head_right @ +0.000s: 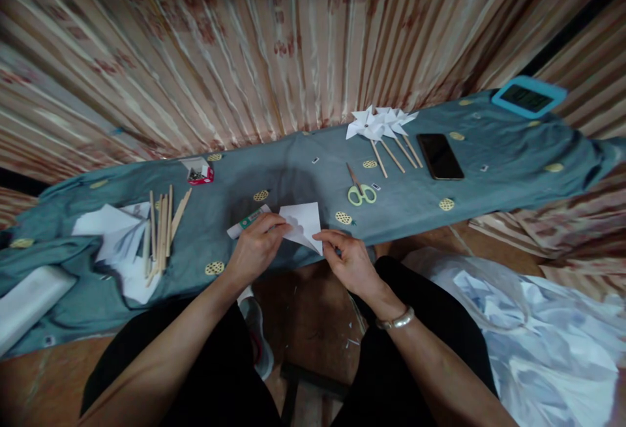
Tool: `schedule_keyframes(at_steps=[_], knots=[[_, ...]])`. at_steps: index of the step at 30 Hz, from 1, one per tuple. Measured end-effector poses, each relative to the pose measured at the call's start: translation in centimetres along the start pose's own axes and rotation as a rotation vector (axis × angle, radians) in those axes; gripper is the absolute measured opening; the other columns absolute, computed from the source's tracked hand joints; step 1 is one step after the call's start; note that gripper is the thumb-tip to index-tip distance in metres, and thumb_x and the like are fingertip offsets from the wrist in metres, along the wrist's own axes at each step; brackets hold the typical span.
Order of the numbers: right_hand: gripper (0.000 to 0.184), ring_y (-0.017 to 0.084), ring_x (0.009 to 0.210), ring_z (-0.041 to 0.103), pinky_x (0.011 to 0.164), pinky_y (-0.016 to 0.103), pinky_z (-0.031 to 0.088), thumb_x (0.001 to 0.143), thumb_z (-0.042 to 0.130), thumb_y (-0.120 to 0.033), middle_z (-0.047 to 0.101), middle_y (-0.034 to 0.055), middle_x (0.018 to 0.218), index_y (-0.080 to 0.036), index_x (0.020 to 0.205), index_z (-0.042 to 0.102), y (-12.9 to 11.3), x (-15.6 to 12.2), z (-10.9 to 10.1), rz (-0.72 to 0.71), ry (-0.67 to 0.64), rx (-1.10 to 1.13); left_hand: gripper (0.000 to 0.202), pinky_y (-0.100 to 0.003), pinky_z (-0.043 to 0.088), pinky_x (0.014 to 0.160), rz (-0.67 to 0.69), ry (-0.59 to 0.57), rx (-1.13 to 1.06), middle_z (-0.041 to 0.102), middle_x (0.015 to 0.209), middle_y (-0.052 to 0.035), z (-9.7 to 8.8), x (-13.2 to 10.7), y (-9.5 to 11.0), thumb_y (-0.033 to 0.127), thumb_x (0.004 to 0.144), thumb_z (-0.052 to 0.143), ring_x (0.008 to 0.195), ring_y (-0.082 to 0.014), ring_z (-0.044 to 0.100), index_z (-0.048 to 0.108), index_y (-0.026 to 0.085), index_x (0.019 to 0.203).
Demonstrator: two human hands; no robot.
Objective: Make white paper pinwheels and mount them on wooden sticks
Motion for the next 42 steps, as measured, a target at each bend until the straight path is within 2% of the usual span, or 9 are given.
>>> schedule_keyframes(at_steps=[4,7,11,18,24,29,34,38,42], knots=[[0.038,0.024,0.118,0.062,0.102,0.046,0.051,0.092,0.043,-0.014,0.067,0.0106,0.125,-0.021,0.12,0.067,-0.7,-0.5,0.3,-0.156,-0.043,-0.223,0.027,-0.034,0.059,0.083,-0.02,-0.054,-0.061,0.067,0.099,-0.0085,1.2,-1.2,-0.3,0.009,0.094,0.043,0.094,-0.0184,0.066,0.069,0.015,0.098],[0.045,0.029,0.143,0.036,0.11,0.056,0.039,0.092,0.041,-0.01,0.042,0.0134,0.152,-0.022,0.131,0.06,-1.5,-0.4,0.3,-0.282,-0.049,-0.393,0.028,-0.032,0.059,0.086,-0.033,-0.054,-0.15,0.067,0.105,-0.008,1.6,-2.2,-0.4,0.008,0.093,0.044,0.098,-0.0169,0.067,0.069,0.017,0.102],[0.039,0.032,0.15,0.018,0.111,0.059,0.034,0.091,0.046,-0.01,0.03,0.0106,0.16,-0.024,0.122,0.064,-1.8,-0.3,0.8,-0.343,-0.105,-0.497,0.029,-0.036,0.058,0.091,-0.043,-0.056,-0.178,0.066,0.108,-0.0077,1.5,-3.1,-0.4,0.005,0.09,0.046,0.105,-0.0182,0.065,0.068,0.018,0.104],[0.027,0.03,0.138,0.041,0.109,0.054,0.039,0.091,0.054,-0.018,0.052,0.0131,0.144,-0.021,0.11,0.072,-1.0,-0.5,0.7,-0.333,-0.134,-0.378,0.017,-0.04,0.051,0.078,-0.006,-0.168,-0.009,0.068,0.104,-0.0098,1.0,-3.5,0.6,0.024,0.091,0.059,0.095,-0.0247,0.06,0.069,0.016,0.103],[0.017,0.024,0.11,0.065,0.099,0.047,0.05,0.089,0.061,-0.027,0.072,0.0067,0.115,-0.025,0.098,0.075,0.3,1.1,0.3,-0.166,-0.178,-0.036,0.018,-0.036,0.045,0.073,0.016,-0.172,0.041,0.069,0.105,-0.0079,1.1,-3.7,0.9,0.019,0.095,0.052,0.092,-0.0228,0.057,0.069,0.016,0.102],[0.016,0.021,0.092,0.07,0.088,0.04,0.054,0.087,0.065,-0.035,0.077,0.005,0.094,-0.024,0.088,0.076,1.0,2.5,0.5,-0.06,-0.14,0.141,0.023,-0.037,0.045,0.075,-0.036,-0.192,-0.039,0.069,0.106,-0.0089,1.0,-3.7,0.7,0.026,0.097,0.05,0.093,-0.0227,0.057,0.07,0.015,0.101],[0.02,0.021,0.076,0.069,0.075,0.036,0.053,0.085,0.066,-0.039,0.076,0.0032,0.082,-0.023,0.078,0.075,2.0,3.4,1.1,0.051,-0.098,0.114,0.022,-0.037,0.049,0.078,-0.13,-0.203,-0.126,0.07,0.1,-0.0074,1.2,-3.8,0.1,0.024,0.097,0.051,0.091,-0.0217,0.059,0.07,0.014,0.093],[0.017,0.023,0.083,0.068,0.083,0.04,0.051,0.083,0.066,-0.038,0.076,0.0041,0.087,-0.024,0.076,0.073,2.2,3.9,1.3,0.078,-0.068,0.026,0.02,-0.038,0.053,0.08,-0.206,-0.145,-0.16,0.069,0.097,-0.0076,0.9,-3.9,-0.7,0.025,0.096,0.051,0.088,-0.0213,0.063,0.068,0.014,0.094],[0.021,0.028,0.104,0.064,0.096,0.047,0.046,0.083,0.066,-0.042,0.074,0.0083,0.107,-0.024,0.073,0.072,1.7,4.4,1.2,0.038,0.002,-0.074,0.032,-0.041,0.054,0.089,-0.237,-0.106,-0.101,0.062,0.123,-0.0162,0.3,-3.7,-0.4,0.026,0.095,0.051,0.107,-0.0253,0.062,0.056,0.011,0.123]])
Point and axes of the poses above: each hand's wrist, its own x-axis towards the middle knuckle, its own z-axis out of the palm, y = z × x, the point moved 7 cm from there along x, towards the middle knuckle
